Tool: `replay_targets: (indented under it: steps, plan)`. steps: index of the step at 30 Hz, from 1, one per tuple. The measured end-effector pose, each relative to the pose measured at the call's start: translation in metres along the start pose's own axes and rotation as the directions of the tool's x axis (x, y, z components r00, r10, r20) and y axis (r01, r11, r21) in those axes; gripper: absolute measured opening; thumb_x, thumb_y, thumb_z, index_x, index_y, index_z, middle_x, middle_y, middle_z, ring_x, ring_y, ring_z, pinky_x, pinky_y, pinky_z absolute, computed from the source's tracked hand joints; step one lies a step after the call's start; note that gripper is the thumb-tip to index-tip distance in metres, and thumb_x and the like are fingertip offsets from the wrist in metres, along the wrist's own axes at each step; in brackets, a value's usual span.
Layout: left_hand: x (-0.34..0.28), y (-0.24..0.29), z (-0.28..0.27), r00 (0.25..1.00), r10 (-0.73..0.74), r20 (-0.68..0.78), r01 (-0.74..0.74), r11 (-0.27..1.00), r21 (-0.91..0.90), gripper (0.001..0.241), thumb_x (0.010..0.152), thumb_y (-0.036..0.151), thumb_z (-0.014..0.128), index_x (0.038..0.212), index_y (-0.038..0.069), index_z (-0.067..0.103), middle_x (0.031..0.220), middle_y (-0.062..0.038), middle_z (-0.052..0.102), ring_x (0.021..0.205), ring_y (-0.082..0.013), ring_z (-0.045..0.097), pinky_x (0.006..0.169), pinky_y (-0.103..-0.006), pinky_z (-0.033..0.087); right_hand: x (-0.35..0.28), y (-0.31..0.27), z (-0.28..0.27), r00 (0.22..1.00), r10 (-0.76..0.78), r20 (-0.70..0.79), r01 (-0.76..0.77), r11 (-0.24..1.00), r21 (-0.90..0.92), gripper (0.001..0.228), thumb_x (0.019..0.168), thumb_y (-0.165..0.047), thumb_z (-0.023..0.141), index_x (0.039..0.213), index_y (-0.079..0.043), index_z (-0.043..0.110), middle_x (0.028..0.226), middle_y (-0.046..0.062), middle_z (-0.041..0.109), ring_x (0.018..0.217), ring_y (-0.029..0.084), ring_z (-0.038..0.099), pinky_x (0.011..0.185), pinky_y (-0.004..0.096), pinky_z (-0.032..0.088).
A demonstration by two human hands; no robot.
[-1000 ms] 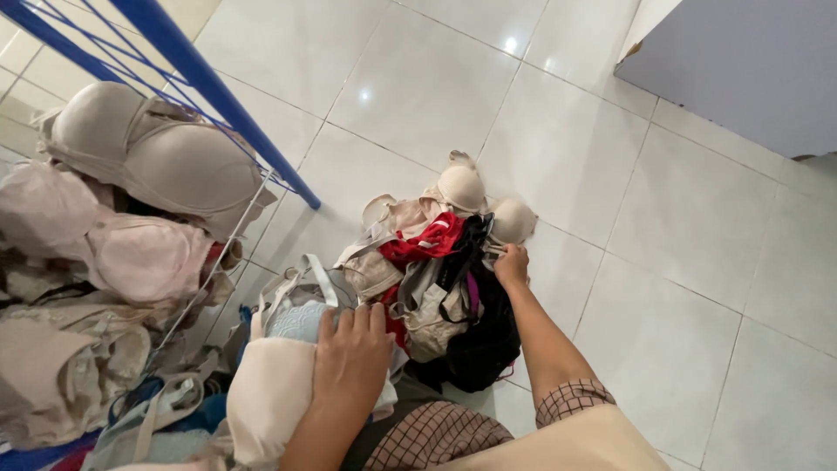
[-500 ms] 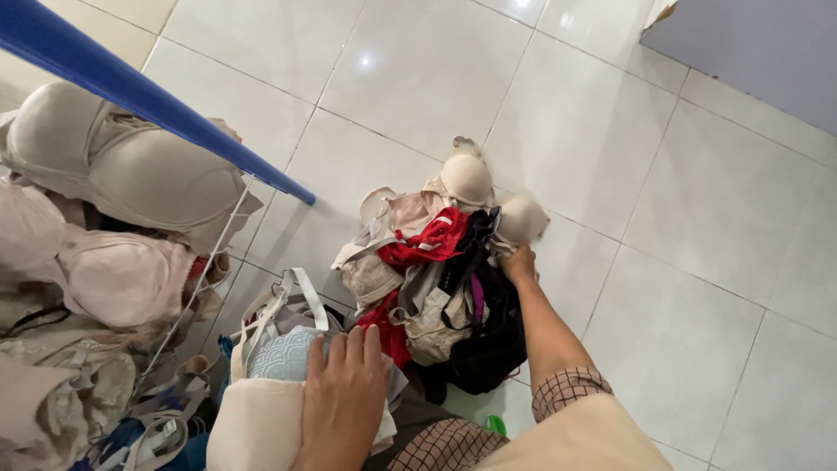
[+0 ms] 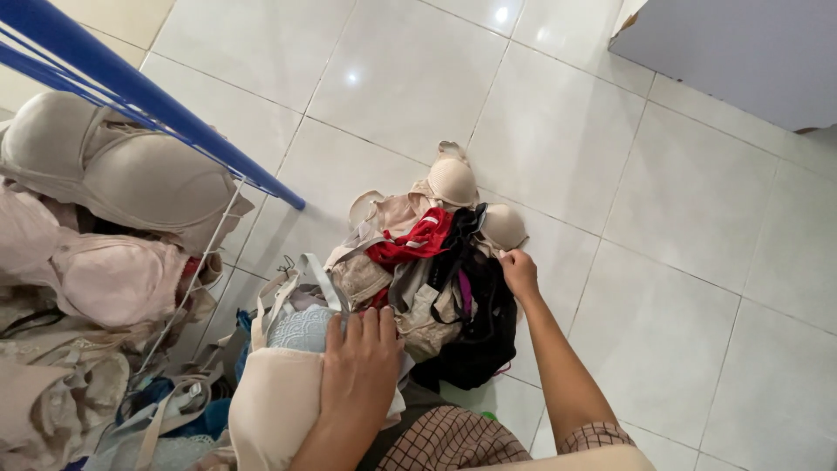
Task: The person is sorting through a pile of bras on the floor and placing them onto a blue wire shelf.
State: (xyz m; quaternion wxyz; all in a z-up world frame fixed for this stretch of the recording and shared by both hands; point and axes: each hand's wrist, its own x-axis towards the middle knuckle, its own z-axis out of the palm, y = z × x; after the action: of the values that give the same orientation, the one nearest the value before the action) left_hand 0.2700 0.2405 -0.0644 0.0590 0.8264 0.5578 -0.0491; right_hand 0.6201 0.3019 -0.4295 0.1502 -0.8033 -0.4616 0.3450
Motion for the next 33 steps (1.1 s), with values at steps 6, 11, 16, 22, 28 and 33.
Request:
replay_targets:
  steps: [6,11,16,22,28,33]
  plan:
    - [-0.012,0.007,0.001,1.0,0.018,-0.024,-0.018,0.999,-0.036,0.052,0.089,0.034,0.063,0.128,0.0,0.059,0.109,-0.012,0.067,0.102,-0.0288,0.062,0.102,-0.0511,0.041,0.039,0.057,0.046,0.985,0.157,-0.066,-0.134,0.953,0.271,0.035,0.092,-0.026,0.07,0.12,-0.006,0.063,0.118,0.016,0.067,0.109,0.033,0.065,0.091,0.043,0.051]
    - [-0.015,0.001,-0.001,0.995,-0.022,0.093,0.025,0.999,-0.025,0.053,0.094,0.035,0.061,0.133,-0.001,0.057,0.113,-0.012,0.066,0.108,-0.0286,0.061,0.106,-0.0525,0.039,0.037,0.058,0.067,0.985,0.168,-0.028,-0.164,0.98,0.113,0.03,0.098,-0.024,0.06,0.121,-0.009,0.071,0.119,0.016,0.07,0.114,0.037,0.065,0.101,0.046,0.048]
    - [-0.001,0.026,-0.013,0.997,0.021,0.075,-0.02,1.0,-0.016,0.056,0.088,0.036,0.066,0.134,0.004,0.055,0.128,-0.015,0.063,0.117,-0.0314,0.058,0.108,-0.0605,0.035,0.013,0.015,0.043,0.969,-0.083,-0.234,0.103,0.992,0.074,0.026,0.103,-0.024,0.06,0.105,-0.001,0.072,0.111,0.02,0.07,0.112,0.039,0.061,0.101,0.047,0.047]
    - [0.038,0.108,0.043,0.971,-0.081,-0.226,-0.067,0.814,-0.577,0.064,0.09,0.035,0.069,0.138,-0.002,0.051,0.135,-0.018,0.059,0.125,-0.032,0.054,0.107,-0.0522,0.036,-0.084,-0.049,-0.035,0.899,-0.387,-0.203,0.436,0.767,0.47,0.018,0.091,-0.013,0.059,0.093,0.001,0.07,0.133,0.018,0.057,0.126,0.032,0.053,0.108,0.041,0.042]
    - [0.057,0.126,0.181,0.84,-0.18,0.512,0.385,-0.468,-0.796,0.046,0.1,0.032,0.063,0.124,-0.007,0.058,0.107,-0.018,0.06,0.093,-0.0293,0.058,0.079,-0.0413,0.046,-0.225,-0.114,-0.129,0.781,-0.616,0.1,0.408,0.626,0.664,0.016,0.085,-0.013,0.057,0.084,-0.001,0.067,0.139,0.014,0.058,0.133,0.031,0.054,0.113,0.043,0.041]
    - [0.039,0.132,0.148,0.85,-0.04,0.526,0.366,-0.674,-0.642,0.031,0.093,0.025,0.065,0.111,0.0,0.063,0.095,-0.006,0.068,0.083,-0.021,0.068,0.073,-0.0369,0.054,-0.266,-0.115,-0.169,0.57,-0.815,0.1,0.611,0.502,0.612,0.016,0.083,-0.014,0.059,0.077,-0.001,0.067,0.137,0.021,0.062,0.139,0.037,0.047,0.118,0.049,0.032]
